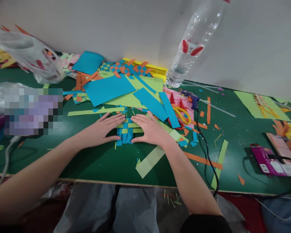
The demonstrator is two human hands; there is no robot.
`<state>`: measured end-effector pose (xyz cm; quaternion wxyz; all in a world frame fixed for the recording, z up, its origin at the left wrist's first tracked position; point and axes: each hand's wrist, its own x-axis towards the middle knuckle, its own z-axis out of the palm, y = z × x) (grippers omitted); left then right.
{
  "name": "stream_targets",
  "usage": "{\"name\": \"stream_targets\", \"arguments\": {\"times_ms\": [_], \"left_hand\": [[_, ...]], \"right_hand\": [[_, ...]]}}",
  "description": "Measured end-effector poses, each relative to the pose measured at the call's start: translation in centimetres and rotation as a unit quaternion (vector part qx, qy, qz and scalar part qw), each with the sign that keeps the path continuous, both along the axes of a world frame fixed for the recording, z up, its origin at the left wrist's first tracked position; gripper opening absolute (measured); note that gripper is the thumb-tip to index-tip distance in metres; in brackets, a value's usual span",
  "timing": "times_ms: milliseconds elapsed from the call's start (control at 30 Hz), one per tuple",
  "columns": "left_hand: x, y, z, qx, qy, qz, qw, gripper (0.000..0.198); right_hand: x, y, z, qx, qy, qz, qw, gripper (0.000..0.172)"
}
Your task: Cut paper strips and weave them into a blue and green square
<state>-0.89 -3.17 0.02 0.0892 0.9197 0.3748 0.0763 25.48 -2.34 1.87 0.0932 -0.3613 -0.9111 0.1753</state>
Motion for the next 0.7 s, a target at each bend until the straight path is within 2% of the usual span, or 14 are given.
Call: {"name": "stream_targets", "arguments": {"times_ms": [133, 300, 400, 533, 700], "left_hand": [[0.1, 0.0, 0.3, 0.012, -0.022, 0.018, 1.000, 0.069], [0.0, 0.4, 0.5, 0.042, -0.050, 0.091, 0.994, 0.041], [-0.3, 0.6, 0.6, 0.061, -0.053, 0.127, 0.989, 0.032], [-0.6, 0.6, 0.8, 0.070, -0.053, 0.127, 0.988, 0.022], [-0.3, 0.5, 0.7, 0.060, -0.053, 0.119, 0.990, 0.020]], "right_hand": [[0.1, 0.0, 0.4, 0.002, 0.019, -0.026, 0.999, 0.085], [0.5, 0.3, 1.0, 0.041, 0.037, -0.056, 0.997, 0.048], [0.6, 0.3, 1.0, 0.053, 0.034, -0.062, 0.996, 0.030], [0.1, 0.0, 0.8, 0.046, 0.039, -0.060, 0.996, 0.025], [-0.6, -0.3, 0.6, 0.033, 0.010, -0.053, 0.998, 0.023]]}}
